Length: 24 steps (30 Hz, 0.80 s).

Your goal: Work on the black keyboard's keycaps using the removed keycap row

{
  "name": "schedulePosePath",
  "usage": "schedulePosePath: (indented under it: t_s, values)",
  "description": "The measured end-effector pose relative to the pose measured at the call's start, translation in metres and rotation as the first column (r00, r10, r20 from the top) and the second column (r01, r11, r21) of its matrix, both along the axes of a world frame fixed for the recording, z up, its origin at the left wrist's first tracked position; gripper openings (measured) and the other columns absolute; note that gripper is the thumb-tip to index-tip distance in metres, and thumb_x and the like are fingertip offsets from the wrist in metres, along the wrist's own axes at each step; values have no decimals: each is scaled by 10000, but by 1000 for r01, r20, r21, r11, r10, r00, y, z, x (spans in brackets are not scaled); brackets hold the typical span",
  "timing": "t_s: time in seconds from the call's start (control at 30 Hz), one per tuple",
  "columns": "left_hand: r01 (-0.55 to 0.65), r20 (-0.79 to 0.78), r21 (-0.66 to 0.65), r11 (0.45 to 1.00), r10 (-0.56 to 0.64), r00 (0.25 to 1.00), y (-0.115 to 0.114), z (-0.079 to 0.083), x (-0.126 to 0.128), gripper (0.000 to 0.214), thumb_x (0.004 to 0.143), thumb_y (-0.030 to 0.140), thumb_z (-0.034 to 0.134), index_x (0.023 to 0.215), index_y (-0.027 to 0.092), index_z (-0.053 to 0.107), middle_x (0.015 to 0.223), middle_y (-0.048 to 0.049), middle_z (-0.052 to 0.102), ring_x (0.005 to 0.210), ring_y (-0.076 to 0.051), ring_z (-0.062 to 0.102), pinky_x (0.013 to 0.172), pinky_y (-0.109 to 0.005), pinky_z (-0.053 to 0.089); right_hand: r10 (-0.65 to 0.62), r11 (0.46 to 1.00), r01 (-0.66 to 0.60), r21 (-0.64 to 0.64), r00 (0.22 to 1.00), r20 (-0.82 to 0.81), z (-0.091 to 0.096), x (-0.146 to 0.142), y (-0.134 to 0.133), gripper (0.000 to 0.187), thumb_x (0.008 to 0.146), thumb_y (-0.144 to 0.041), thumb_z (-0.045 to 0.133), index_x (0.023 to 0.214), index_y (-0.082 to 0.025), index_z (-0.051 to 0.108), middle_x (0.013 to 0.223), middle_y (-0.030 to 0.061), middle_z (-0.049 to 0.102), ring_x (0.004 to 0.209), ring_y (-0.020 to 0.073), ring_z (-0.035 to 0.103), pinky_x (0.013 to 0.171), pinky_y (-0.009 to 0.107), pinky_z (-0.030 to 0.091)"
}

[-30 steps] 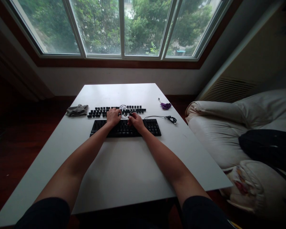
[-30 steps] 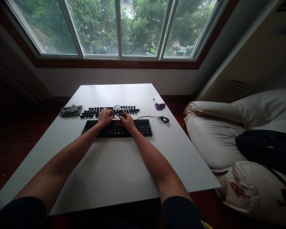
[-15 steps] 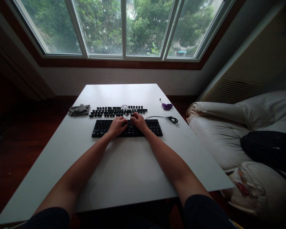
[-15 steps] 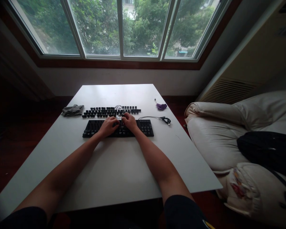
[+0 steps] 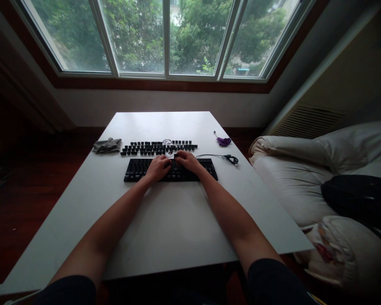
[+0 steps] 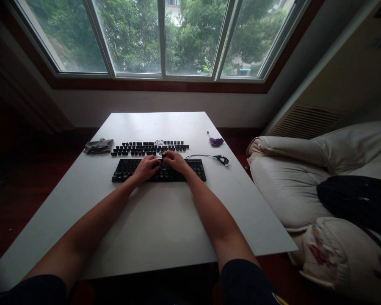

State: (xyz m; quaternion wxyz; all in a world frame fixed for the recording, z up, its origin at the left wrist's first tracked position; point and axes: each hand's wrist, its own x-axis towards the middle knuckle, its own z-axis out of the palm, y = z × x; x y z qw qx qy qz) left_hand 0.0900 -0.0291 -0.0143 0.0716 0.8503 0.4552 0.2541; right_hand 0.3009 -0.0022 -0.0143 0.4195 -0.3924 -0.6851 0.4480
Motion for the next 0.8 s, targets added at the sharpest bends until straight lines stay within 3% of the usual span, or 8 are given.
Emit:
schedulePosePath:
  t_s: [0.13, 0.4, 0.53, 0.6, 0.8]
  values:
    - [-10, -18, -25, 1000, 9, 1000, -1, 2, 0, 174, 888, 274, 604, 1024, 260, 710, 1086, -70, 640, 1070, -268, 559, 977, -431, 458, -10, 999, 8, 38, 999, 45, -2, -1, 0, 191, 794, -361, 654, 906, -206, 641, 686, -34, 648, 634, 144, 592, 628, 247, 469]
    - [-19, -26, -28, 999, 19, 999, -1, 2, -1, 173, 897, 281, 602, 1030, 253, 709, 1089, -71, 638, 1080, -267, 557, 986, -426, 457, 174, 976, -194, 97, 967, 186, 13, 5, -8, 103, 743, -266, 653, 787, -179, 619, 697, -39, 568, 635, 110, 470, 594, 221, 380]
    - [-18, -19, -22, 1000, 17, 1000, 0, 1, -1, 175, 901, 279, 598, 1031, 250, 711, 1072, -71, 640, 1066, -267, 559, 974, -428, 459, 62, 979, -100, 177, 977, 205, 8, 4, -9, 113, 747, -273, 661, 810, -184, 632, 654, -48, 537, 623, 112, 461, 597, 229, 381]
    - [-4, -2, -6, 1000, 4, 1000, 0, 0, -1, 170, 891, 270, 606, 1021, 245, 712, 1062, -72, 640, 1050, -266, 561, 963, -428, 460, 14, 986, -39, 163, 988, 155, 2, 2, -7, 149, 752, -307, 673, 839, -192, 636, 638, -51, 544, 612, 120, 485, 591, 235, 400]
    - [16, 60, 19, 1000, -17, 998, 2, -4, -2, 147, 860, 238, 635, 979, 236, 721, 1028, -76, 642, 1011, -271, 565, 935, -431, 457, -106, 992, 91, -84, 973, -204, -7, 4, 2, 264, 809, -459, 636, 871, -233, 514, 664, -43, 614, 589, 153, 609, 558, 270, 500]
